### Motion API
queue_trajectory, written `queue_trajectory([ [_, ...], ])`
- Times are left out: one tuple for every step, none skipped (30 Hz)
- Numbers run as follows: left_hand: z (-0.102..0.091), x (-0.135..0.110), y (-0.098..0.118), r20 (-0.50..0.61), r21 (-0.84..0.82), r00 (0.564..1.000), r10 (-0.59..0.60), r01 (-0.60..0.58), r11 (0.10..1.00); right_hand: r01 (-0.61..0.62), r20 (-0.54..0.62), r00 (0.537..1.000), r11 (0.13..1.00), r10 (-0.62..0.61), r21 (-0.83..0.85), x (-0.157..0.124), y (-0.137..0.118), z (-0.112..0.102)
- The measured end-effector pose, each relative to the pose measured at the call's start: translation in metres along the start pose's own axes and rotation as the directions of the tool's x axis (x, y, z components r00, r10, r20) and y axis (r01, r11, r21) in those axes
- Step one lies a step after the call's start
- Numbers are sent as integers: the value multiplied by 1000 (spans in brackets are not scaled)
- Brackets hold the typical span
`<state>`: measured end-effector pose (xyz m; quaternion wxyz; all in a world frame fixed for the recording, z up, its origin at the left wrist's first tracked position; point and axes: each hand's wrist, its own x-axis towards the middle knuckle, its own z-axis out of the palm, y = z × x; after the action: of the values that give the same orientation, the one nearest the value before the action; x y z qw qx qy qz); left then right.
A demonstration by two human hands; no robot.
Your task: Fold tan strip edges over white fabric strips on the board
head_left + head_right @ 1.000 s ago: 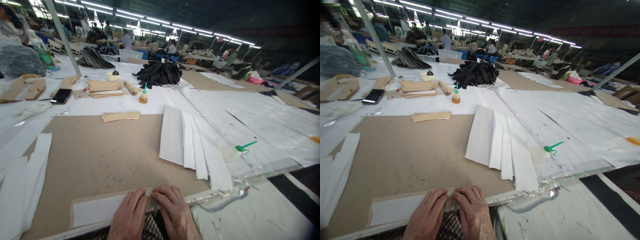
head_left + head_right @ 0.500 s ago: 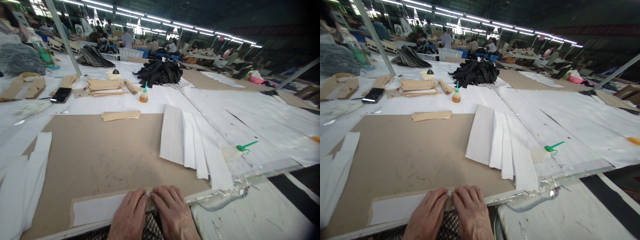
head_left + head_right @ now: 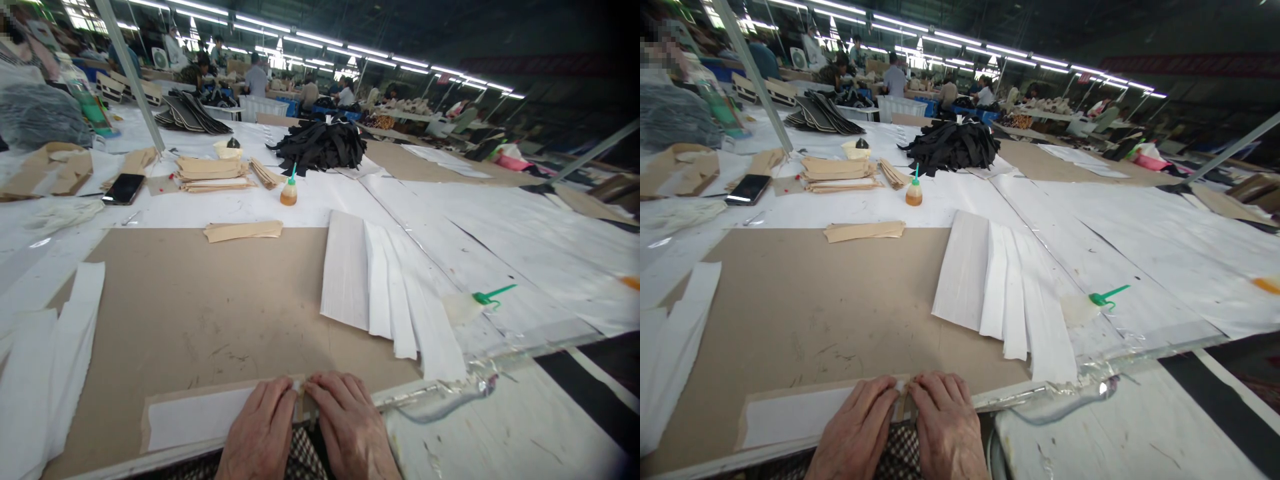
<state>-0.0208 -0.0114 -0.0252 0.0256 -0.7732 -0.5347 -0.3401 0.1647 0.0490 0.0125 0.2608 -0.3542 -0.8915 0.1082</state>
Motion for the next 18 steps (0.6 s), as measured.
queue_trajectory([
  [0, -1, 0, 3, -4, 1000, -1, 1, 1000, 2, 0, 1000, 1000, -2, -8, 0, 0, 1],
  [1, -2, 0, 8, -7, 1000, -2, 2, 1000, 5, 2, 1000, 1000, -5, -17, 0, 0, 2],
  [2, -3, -1, 13, -10, 1000, -3, 3, 1000, 9, 9, 1000, 1000, -9, -29, -1, 0, 4],
  [2, -4, -1, 17, -12, 1000, -3, 3, 1000, 17, 19, 1000, 999, -17, -45, -1, 0, 6],
  [3, -4, -1, 18, -13, 1000, -3, 3, 1000, 28, 26, 999, 998, -26, -64, -3, 0, 8],
  [3, -4, -1, 17, -12, 1000, -5, 5, 1000, 40, 23, 999, 995, -38, -88, -4, 0, 11],
  [3, -4, -1, 12, -10, 1000, -7, 7, 1000, 51, 15, 999, 992, -50, -115, -6, 0, 14],
  [3, -3, -1, 3, -7, 1000, -8, 8, 1000, 63, 4, 998, 988, -63, -142, -8, -1, 18],
  [3, -3, -1, -6, -3, 1000, -9, 9, 1000, 70, -7, 997, 983, -72, -169, -9, -1, 20],
  [2, -2, 0, -15, 1, 1000, -10, 10, 1000, 73, -18, 997, 979, -78, -189, -10, -2, 22],
  [2, -1, 0, -22, 4, 1000, -10, 10, 1000, 70, -25, 997, 977, -77, -200, -11, -2, 22],
  [2, 0, 1, -26, 6, 1000, -8, 8, 1000, 63, -22, 997, 978, -69, -198, -10, -3, 21],
  [1, 0, 1, -26, 7, 1000, -6, 6, 1000, 50, -16, 998, 982, -54, -184, -9, -3, 19],
  [1, 1, 1, -24, 9, 1000, -5, 5, 1000, 35, -10, 999, 986, -37, -162, -8, -3, 15],
  [1, 0, 1, -22, 11, 1000, -2, 2, 1000, 27, -4, 1000, 990, -28, -138, -8, -3, 11],
  [1, 0, 1, -21, 13, 1000, -1, 2, 1000, 32, 2, 999, 992, -32, -118, -7, -3, 8],
  [0, 0, 1, -19, 15, 1000, -1, 2, 1000, 47, 8, 999, 993, -46, -108, -7, -2, 4],
  [0, 0, 1, -17, 15, 1000, -4, 5, 1000, 68, 11, 998, 992, -67, -109, -7, -2, 2],
])
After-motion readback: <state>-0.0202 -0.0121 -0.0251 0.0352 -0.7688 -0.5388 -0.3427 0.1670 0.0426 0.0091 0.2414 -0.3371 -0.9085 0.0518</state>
